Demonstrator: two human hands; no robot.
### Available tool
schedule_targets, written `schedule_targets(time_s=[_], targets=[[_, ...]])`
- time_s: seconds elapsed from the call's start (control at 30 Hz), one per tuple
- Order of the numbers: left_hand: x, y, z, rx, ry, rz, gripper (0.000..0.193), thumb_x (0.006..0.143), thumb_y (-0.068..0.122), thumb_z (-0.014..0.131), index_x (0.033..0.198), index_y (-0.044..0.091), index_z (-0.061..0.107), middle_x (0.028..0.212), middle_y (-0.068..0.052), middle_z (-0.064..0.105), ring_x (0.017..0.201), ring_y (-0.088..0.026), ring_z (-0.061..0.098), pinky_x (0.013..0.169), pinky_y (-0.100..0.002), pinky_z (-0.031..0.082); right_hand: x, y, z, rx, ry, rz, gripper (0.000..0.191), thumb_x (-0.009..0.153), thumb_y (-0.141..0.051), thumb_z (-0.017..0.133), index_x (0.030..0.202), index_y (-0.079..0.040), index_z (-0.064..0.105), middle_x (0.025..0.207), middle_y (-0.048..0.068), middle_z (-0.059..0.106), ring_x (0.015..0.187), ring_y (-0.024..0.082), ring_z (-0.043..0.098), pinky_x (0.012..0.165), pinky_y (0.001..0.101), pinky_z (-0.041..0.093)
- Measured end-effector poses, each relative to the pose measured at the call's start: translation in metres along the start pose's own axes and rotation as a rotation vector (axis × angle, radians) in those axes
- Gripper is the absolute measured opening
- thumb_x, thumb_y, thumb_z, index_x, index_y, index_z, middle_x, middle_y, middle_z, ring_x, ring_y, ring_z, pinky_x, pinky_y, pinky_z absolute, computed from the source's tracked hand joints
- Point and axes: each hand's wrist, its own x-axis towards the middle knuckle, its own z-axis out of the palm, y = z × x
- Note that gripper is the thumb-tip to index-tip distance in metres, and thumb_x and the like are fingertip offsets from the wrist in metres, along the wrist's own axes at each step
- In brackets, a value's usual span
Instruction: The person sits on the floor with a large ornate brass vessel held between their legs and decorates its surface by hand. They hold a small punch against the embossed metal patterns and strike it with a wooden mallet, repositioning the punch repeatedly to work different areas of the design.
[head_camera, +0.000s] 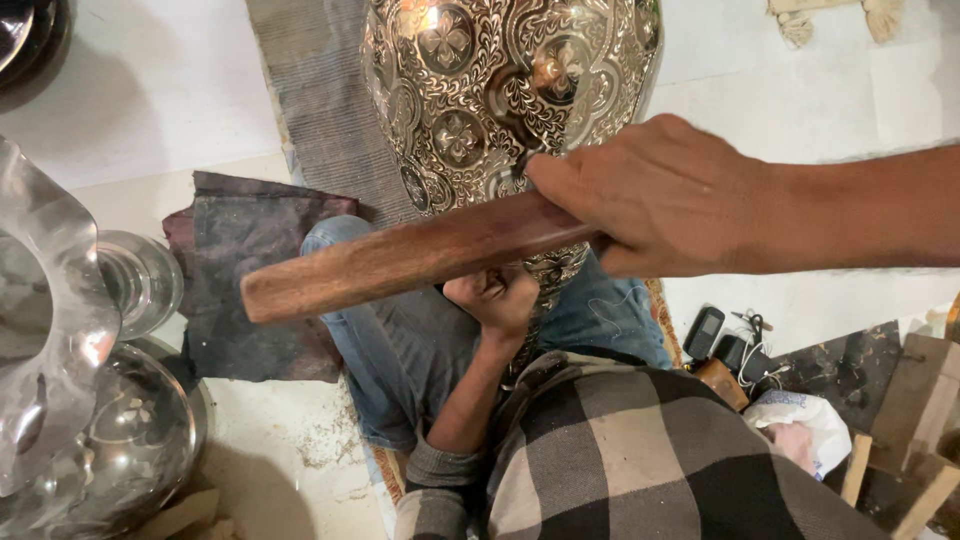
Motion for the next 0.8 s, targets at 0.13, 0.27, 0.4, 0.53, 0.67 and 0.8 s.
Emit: schedule_targets(time_s=[0.13, 0.27, 0.4, 0.53, 0.67, 0.8], targets=[[-0.01, -0.007, -0.001, -0.068, -0.038, -0.052, 0.01, 0.079, -0.003, 0.068, 0.087, 0.001, 0.062, 0.062, -0.003, 0.049, 0.055, -0.006, 0.044, 0.054, -0.026, 0.038, -0.001, -0.001, 0.005, -0.004, 0.017, -0.021, 0.041, 0.088, -0.026, 0.065, 0.117, -0.006, 0.045, 0.069, 0.004, 0.057, 0.054, 0.018, 0.062, 0.041, 0.0325, 0.049], [-0.025, -0.021, -0.003, -0.075, -0.045, -0.038, 0.019, 0.075, -0.004, 0.066, 0.093, 0.001, 0.063, 0.065, 0.001, 0.052, 0.055, -0.005, 0.047, 0.054, -0.026, 0.039, -0.001, -0.006, 0.002, -0.135, -0.242, 0.012, 0.035, 0.108, -0.022, 0.044, 0.134, 0.0, 0.035, 0.069, 0.006, 0.058, 0.052, 0.014, 0.063, 0.042, 0.0295, 0.047], [-0.041, -0.042, 0.0, -0.019, 0.03, 0.088, 0.046, 0.073, -0.005, 0.073, 0.115, -0.006, 0.056, 0.101, -0.011, 0.064, 0.087, -0.02, 0.061, 0.075, -0.039, 0.056, -0.001, -0.01, 0.0, -0.063, 0.097, -0.092, 0.039, 0.089, -0.027, 0.063, 0.115, -0.004, 0.047, 0.07, 0.005, 0.055, 0.049, 0.017, 0.059, 0.033, 0.0312, 0.046], [-0.055, -0.06, -0.002, -0.022, -0.135, -0.075, 0.035, 0.082, -0.013, 0.071, 0.115, -0.001, 0.071, 0.086, -0.004, 0.069, 0.064, -0.015, 0.055, 0.061, -0.03, 0.043, -0.002, -0.01, 0.004, -0.033, 0.167, -0.104, 0.036, 0.092, -0.022, 0.062, 0.118, -0.001, 0.048, 0.066, 0.004, 0.055, 0.048, 0.016, 0.057, 0.037, 0.0305, 0.045], [-0.062, -0.066, 0.001, -0.251, -0.112, -0.15, 0.04, 0.083, -0.009, 0.07, 0.121, -0.006, 0.061, 0.102, -0.006, 0.067, 0.08, -0.014, 0.062, 0.071, -0.027, 0.05, -0.004, -0.013, 0.009, -0.248, -0.227, -0.068, 0.027, 0.11, -0.019, 0.052, 0.121, 0.004, 0.042, 0.069, 0.005, 0.055, 0.051, 0.012, 0.058, 0.039, 0.0287, 0.05], [-0.056, -0.061, 0.0, -0.365, -0.286, -0.13, 0.05, 0.083, -0.01, 0.075, 0.128, -0.007, 0.054, 0.119, -0.011, 0.062, 0.106, -0.02, 0.062, 0.093, -0.033, 0.053, -0.006, -0.014, 0.01, 0.019, 0.05, -0.103, 0.034, 0.092, -0.02, 0.061, 0.118, -0.002, 0.048, 0.07, 0.006, 0.054, 0.049, 0.016, 0.058, 0.038, 0.0311, 0.047]])
